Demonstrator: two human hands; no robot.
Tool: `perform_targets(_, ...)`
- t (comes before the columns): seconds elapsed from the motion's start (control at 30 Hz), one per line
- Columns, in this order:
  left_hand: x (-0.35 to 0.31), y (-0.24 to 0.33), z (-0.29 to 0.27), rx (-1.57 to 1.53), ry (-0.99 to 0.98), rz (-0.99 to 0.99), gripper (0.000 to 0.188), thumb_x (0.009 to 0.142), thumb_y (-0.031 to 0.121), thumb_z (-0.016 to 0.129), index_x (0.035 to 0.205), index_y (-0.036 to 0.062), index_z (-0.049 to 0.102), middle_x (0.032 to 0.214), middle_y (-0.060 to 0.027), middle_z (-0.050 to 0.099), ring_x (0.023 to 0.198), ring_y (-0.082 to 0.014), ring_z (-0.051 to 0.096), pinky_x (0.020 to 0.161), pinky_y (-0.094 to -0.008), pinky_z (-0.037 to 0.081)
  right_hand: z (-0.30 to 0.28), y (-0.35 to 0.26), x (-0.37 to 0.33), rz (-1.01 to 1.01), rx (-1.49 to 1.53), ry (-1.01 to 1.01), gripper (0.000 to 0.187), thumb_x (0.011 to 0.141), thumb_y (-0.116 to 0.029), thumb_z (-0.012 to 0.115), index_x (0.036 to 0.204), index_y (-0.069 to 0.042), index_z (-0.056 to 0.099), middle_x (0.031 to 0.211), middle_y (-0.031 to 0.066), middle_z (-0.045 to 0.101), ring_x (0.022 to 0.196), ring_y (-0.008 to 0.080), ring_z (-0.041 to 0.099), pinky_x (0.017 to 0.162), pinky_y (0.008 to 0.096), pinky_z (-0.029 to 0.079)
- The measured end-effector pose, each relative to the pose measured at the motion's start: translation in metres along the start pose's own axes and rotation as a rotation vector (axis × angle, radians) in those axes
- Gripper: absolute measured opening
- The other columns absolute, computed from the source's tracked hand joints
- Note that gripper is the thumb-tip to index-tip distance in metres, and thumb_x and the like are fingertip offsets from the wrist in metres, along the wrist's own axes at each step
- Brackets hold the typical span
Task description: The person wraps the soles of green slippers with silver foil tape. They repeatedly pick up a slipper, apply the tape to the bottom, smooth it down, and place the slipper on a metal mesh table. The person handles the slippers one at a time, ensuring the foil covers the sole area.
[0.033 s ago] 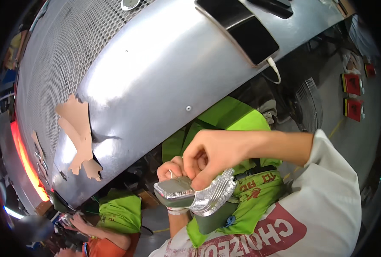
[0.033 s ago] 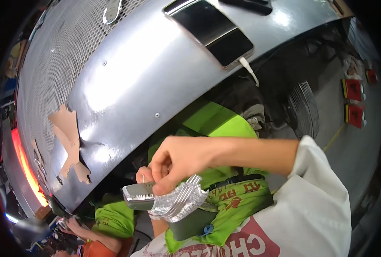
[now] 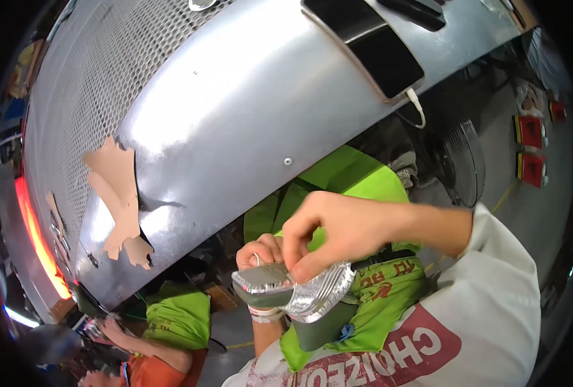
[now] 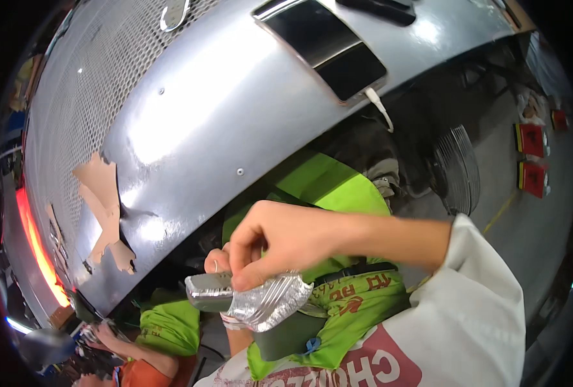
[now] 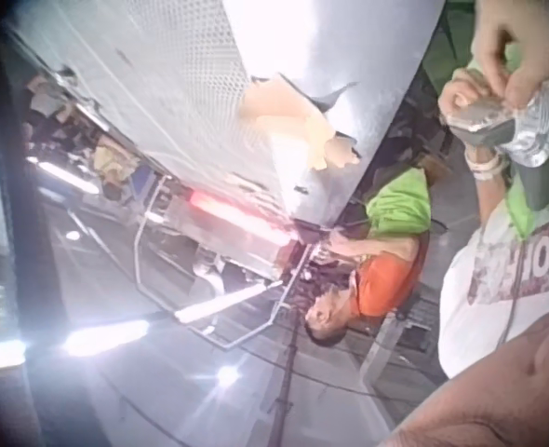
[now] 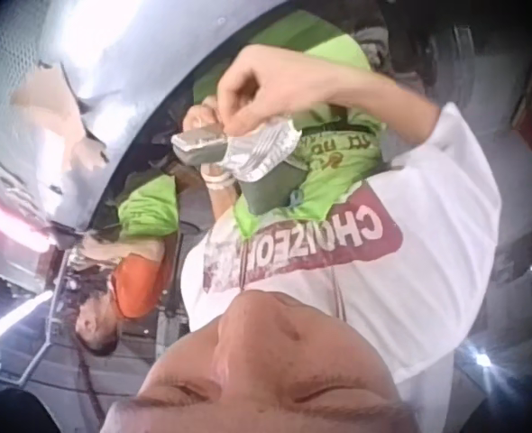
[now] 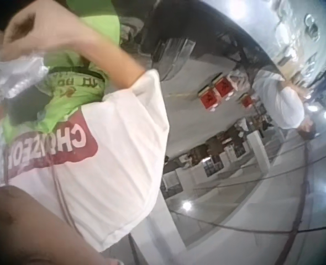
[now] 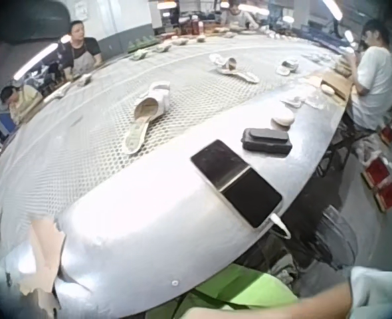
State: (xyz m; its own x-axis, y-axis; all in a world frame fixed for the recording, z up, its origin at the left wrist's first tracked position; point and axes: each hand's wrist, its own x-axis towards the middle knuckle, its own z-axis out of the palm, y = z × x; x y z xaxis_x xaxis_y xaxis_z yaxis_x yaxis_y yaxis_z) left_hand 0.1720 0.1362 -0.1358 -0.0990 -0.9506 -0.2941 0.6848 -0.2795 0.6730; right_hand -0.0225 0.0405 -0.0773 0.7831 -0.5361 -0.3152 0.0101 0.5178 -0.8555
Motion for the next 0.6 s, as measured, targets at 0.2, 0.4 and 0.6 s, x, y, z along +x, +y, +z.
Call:
perform_targets(0.2,0.003,0.011,-0.007,0.045,0.039,-0.018,0.017,0.093,0.009,0.062,0.083,-0.0041,0.056,0.074,-0.0086,0.054,0.065,-0.0173,0.050,0.059,-0.0300,0.047,0.036,-0.022,-0.022,-0.384,-0.698,0.482,0.028,0.069,-0.021,0.082,0.087,-0.004,0.069,0.080,0.0069,0.059,0.072,0.0239,0.054,0.071,0.0339,0.040)
perform_targets(0.4,-0.011,0.046,0.048,0.844,0.196,0.214,0.013,0.087,0.011,0.070,0.084,-0.0020,0.066,0.067,-0.0066,0.057,0.056,-0.0134,0.054,0.049,-0.0263,0.039,-0.007,0.025,-0.022,-0.250,-0.027,0.357,0.046,0.079,-0.030,0.069,0.102,0.010,0.063,0.102,0.0162,0.059,0.091,0.0196,0.056,0.082,0.0303,0.043)
perform_targets(0.6,-0.016,0.047,0.056,0.913,0.220,0.387,0.014,0.082,0.013,0.075,0.080,0.0005,0.069,0.062,-0.0086,0.057,0.047,-0.0191,0.051,0.044,-0.0299,0.038,0.012,0.020,-0.008,-0.363,-0.209,0.554,0.069,0.080,-0.063,0.067,0.090,0.005,0.063,0.084,0.0114,0.061,0.074,0.0158,0.057,0.066,0.0266,0.043)
